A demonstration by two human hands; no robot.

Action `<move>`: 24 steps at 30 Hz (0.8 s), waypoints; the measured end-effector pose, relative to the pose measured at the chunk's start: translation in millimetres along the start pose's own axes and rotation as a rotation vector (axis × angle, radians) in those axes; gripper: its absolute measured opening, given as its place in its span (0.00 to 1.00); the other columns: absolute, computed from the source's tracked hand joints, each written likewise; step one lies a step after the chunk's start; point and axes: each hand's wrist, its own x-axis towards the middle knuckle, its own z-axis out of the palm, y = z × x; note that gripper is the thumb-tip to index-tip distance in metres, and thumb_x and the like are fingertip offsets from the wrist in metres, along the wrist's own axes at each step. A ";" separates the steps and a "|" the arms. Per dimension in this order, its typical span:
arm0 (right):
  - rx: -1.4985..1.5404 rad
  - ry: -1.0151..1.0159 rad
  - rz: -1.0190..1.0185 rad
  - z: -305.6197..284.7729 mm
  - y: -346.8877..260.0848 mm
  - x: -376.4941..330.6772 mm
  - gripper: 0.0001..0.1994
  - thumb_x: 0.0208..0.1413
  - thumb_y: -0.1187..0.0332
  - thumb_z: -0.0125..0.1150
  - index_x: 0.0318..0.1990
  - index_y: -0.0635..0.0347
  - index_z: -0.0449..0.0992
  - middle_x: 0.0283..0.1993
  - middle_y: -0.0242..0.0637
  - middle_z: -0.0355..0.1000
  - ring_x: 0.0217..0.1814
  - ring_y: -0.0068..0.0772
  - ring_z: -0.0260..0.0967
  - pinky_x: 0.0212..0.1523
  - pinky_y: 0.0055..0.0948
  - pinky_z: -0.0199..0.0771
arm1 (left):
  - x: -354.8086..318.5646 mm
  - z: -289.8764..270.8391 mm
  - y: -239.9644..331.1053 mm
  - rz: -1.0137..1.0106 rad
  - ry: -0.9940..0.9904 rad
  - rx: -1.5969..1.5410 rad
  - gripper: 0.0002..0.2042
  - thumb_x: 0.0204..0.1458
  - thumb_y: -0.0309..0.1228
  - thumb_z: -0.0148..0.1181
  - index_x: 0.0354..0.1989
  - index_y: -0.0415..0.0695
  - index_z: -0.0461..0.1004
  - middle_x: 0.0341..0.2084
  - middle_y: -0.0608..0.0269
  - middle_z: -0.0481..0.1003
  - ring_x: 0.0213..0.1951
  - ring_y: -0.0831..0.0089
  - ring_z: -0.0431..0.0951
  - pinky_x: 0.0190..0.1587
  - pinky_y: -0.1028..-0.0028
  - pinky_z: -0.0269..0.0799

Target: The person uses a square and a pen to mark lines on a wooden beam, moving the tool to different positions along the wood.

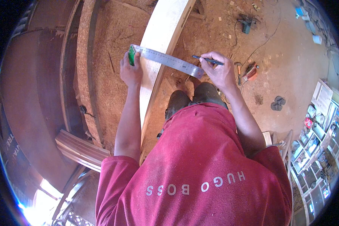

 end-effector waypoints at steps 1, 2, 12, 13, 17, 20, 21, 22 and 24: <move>0.001 -0.010 0.019 0.6 -0.1 0.9 0.07 0.58 0.70 0.70 0.40 0.64 0.83 0.37 0.35 0.81 0.35 0.23 0.76 0.37 0.26 0.75 | 0.2 -0.2 0.6 -0.008 -0.006 0.003 0.32 0.62 0.61 0.52 0.61 0.46 0.74 0.50 0.51 0.77 0.49 0.50 0.81 0.48 0.55 0.77; 0.001 -0.019 0.039 1.1 -0.1 1.8 0.07 0.57 0.71 0.71 0.40 0.63 0.83 0.37 0.35 0.81 0.35 0.24 0.76 0.37 0.26 0.74 | 0.3 -0.4 1.2 -0.016 -0.013 0.007 0.32 0.62 0.61 0.52 0.62 0.47 0.74 0.50 0.52 0.77 0.49 0.50 0.81 0.48 0.55 0.77; -0.017 -0.031 -0.005 3.9 -0.5 8.6 0.08 0.57 0.66 0.69 0.40 0.58 0.84 0.39 0.41 0.82 0.35 0.38 0.82 0.36 0.33 0.80 | 2.1 4.4 -6.6 -0.009 -0.022 -0.026 0.32 0.62 0.61 0.52 0.63 0.46 0.74 0.51 0.53 0.77 0.49 0.50 0.81 0.48 0.55 0.77; -0.004 -0.028 -0.013 4.0 0.5 8.9 0.08 0.57 0.66 0.69 0.41 0.58 0.83 0.39 0.41 0.82 0.36 0.39 0.82 0.37 0.34 0.80 | 2.0 3.8 -6.0 -0.008 -0.021 -0.024 0.32 0.62 0.60 0.52 0.62 0.46 0.74 0.51 0.52 0.77 0.49 0.50 0.81 0.48 0.55 0.77; 0.025 -0.030 -0.012 4.2 -0.1 10.1 0.08 0.57 0.66 0.69 0.41 0.59 0.83 0.39 0.41 0.82 0.37 0.41 0.82 0.37 0.34 0.80 | 1.7 1.8 -3.1 -0.036 -0.036 0.000 0.31 0.62 0.60 0.53 0.61 0.46 0.74 0.51 0.52 0.77 0.50 0.51 0.81 0.48 0.54 0.77; 0.011 -0.045 -0.007 6.4 -1.9 12.9 0.08 0.57 0.66 0.69 0.41 0.59 0.83 0.39 0.41 0.82 0.37 0.40 0.82 0.37 0.34 0.80 | 0.8 -1.0 0.0 -0.051 -0.036 0.000 0.31 0.62 0.60 0.54 0.61 0.46 0.75 0.51 0.53 0.78 0.50 0.51 0.81 0.48 0.55 0.77; 0.011 -0.050 -0.007 9.1 -1.2 13.7 0.08 0.57 0.66 0.69 0.41 0.59 0.83 0.39 0.41 0.82 0.37 0.40 0.82 0.37 0.34 0.80 | 0.6 -2.0 1.0 -0.055 -0.036 0.001 0.31 0.62 0.60 0.54 0.61 0.46 0.75 0.51 0.53 0.78 0.50 0.51 0.81 0.48 0.55 0.77; 0.020 -0.039 -0.024 12.7 -0.8 15.1 0.08 0.57 0.66 0.69 0.41 0.59 0.83 0.39 0.41 0.82 0.36 0.40 0.82 0.37 0.34 0.80 | 0.8 -2.3 1.8 -0.056 -0.040 -0.008 0.31 0.62 0.60 0.54 0.61 0.46 0.75 0.51 0.53 0.78 0.50 0.51 0.81 0.48 0.55 0.77; 0.029 -0.033 -0.043 18.7 -1.1 18.5 0.08 0.57 0.66 0.69 0.40 0.58 0.84 0.39 0.41 0.82 0.36 0.39 0.82 0.38 0.33 0.80 | 0.5 -2.7 3.5 -0.061 -0.043 -0.017 0.31 0.61 0.59 0.55 0.60 0.46 0.75 0.50 0.53 0.78 0.49 0.51 0.81 0.48 0.55 0.77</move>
